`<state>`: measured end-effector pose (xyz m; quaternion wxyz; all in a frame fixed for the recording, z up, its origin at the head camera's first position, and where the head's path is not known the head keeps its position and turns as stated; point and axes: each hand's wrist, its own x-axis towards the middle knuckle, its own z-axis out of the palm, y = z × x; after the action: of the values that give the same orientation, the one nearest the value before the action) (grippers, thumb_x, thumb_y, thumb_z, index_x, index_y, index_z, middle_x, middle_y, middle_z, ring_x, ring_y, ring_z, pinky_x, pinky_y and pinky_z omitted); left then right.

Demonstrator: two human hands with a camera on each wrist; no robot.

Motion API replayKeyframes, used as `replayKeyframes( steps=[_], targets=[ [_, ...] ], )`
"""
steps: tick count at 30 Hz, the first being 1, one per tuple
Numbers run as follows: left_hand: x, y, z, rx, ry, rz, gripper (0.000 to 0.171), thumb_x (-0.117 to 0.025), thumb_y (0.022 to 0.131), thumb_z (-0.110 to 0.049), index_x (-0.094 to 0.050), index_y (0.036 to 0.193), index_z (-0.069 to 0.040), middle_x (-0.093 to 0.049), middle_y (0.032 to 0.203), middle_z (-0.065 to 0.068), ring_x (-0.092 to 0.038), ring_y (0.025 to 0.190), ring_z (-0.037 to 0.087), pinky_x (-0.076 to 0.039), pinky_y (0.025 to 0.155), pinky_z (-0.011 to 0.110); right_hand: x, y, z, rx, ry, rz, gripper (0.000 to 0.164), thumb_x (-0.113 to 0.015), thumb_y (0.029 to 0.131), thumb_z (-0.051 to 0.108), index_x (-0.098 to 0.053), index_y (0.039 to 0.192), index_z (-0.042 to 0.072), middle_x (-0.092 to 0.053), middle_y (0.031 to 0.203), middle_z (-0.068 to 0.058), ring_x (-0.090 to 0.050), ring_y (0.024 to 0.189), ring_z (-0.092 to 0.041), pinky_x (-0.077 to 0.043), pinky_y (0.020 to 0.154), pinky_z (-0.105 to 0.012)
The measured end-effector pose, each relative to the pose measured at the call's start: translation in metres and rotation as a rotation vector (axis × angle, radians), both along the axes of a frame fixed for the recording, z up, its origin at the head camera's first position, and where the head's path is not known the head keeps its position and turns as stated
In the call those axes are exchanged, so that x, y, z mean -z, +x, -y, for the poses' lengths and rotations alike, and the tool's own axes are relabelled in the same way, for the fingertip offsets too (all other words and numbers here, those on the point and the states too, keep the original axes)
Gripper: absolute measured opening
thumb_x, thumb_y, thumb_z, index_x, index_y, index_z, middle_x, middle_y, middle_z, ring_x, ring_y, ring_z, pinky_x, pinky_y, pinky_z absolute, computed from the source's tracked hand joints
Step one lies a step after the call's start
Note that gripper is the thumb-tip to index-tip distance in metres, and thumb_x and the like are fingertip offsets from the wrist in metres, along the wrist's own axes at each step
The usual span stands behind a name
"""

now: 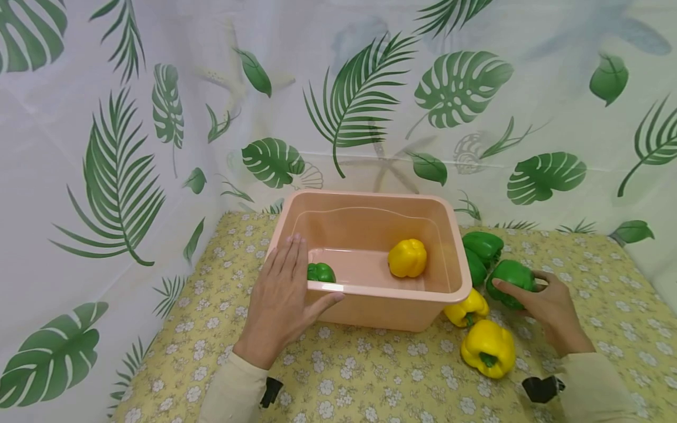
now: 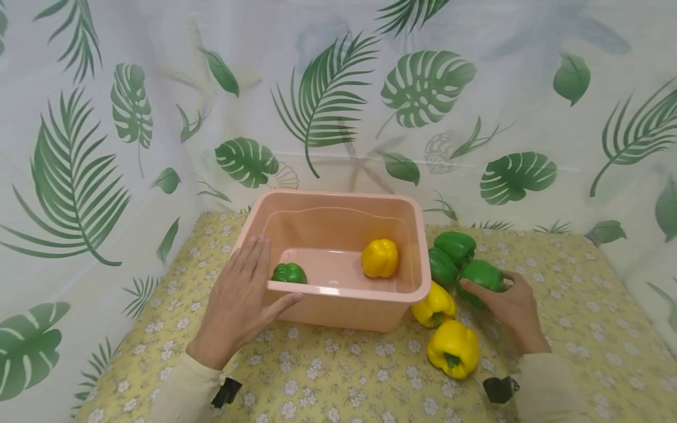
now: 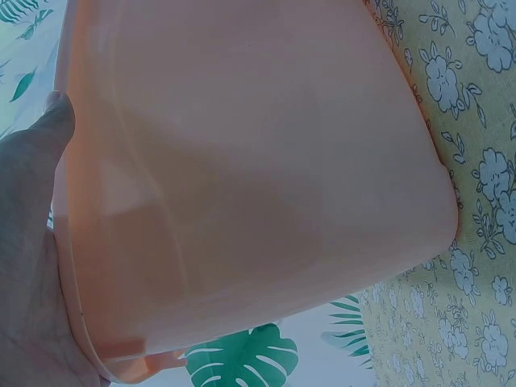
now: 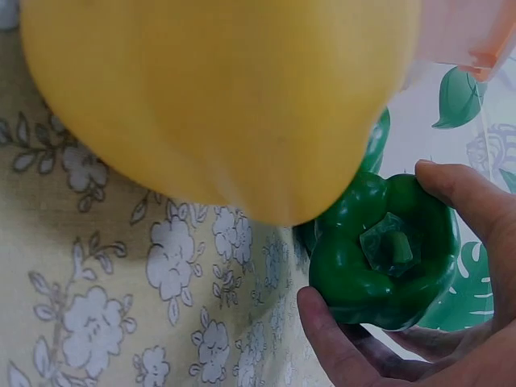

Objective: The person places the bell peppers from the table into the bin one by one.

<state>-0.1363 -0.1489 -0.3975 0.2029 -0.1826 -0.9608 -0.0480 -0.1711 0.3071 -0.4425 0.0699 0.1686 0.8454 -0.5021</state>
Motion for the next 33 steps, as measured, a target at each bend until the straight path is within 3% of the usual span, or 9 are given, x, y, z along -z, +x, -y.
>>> replayKeyframes(
  steps=[6, 16, 27, 33],
  targets=[
    [0.000, 0.000, 0.000, 0.000, 0.003, -0.005, 0.108, -0.031, 0.093, -0.081, -0.022, 0.157, 0.006, -0.021, 0.164, 0.020, -0.022, 0.152, 0.032, -0.016, 0.126, 0.044, -0.005, 0.001, 0.001, 0.006, 0.007, -0.019, 0.118, -0.069, 0.091, 0.055, 0.002, 0.156, -0.012, -0.029, 0.145, -0.042, -0.049, 0.123, -0.048, -0.063, 0.081, -0.039],
    [0.000, 0.000, 0.000, 0.001, 0.002, -0.010, 0.108, -0.028, 0.093, -0.081, -0.022, 0.157, 0.006, -0.021, 0.164, 0.020, -0.024, 0.152, 0.033, -0.016, 0.126, 0.043, -0.012, 0.002, 0.006, 0.009, 0.013, -0.084, 0.115, -0.071, 0.092, 0.052, 0.000, 0.157, -0.011, -0.034, 0.139, -0.039, -0.050, 0.117, -0.043, -0.062, 0.073, -0.027],
    [0.000, 0.000, 0.000, -0.001, 0.001, -0.013, 0.109, -0.029, 0.093, -0.081, -0.023, 0.157, 0.006, -0.022, 0.164, 0.021, -0.024, 0.152, 0.033, -0.016, 0.126, 0.044, -0.024, 0.001, 0.012, 0.029, 0.041, -0.145, 0.112, -0.071, 0.091, 0.052, -0.004, 0.158, -0.008, -0.026, 0.147, -0.042, -0.047, 0.119, -0.047, -0.058, 0.067, -0.023],
    [0.000, 0.000, 0.000, 0.000, 0.005, -0.016, 0.111, -0.020, 0.092, -0.083, -0.024, 0.157, 0.007, -0.023, 0.164, 0.021, -0.025, 0.152, 0.033, -0.017, 0.126, 0.045, -0.031, 0.000, 0.017, 0.041, 0.024, -0.166, 0.112, -0.072, 0.091, 0.051, -0.004, 0.159, -0.006, -0.025, 0.149, -0.041, -0.045, 0.121, -0.047, -0.058, 0.064, -0.019]
  ],
)
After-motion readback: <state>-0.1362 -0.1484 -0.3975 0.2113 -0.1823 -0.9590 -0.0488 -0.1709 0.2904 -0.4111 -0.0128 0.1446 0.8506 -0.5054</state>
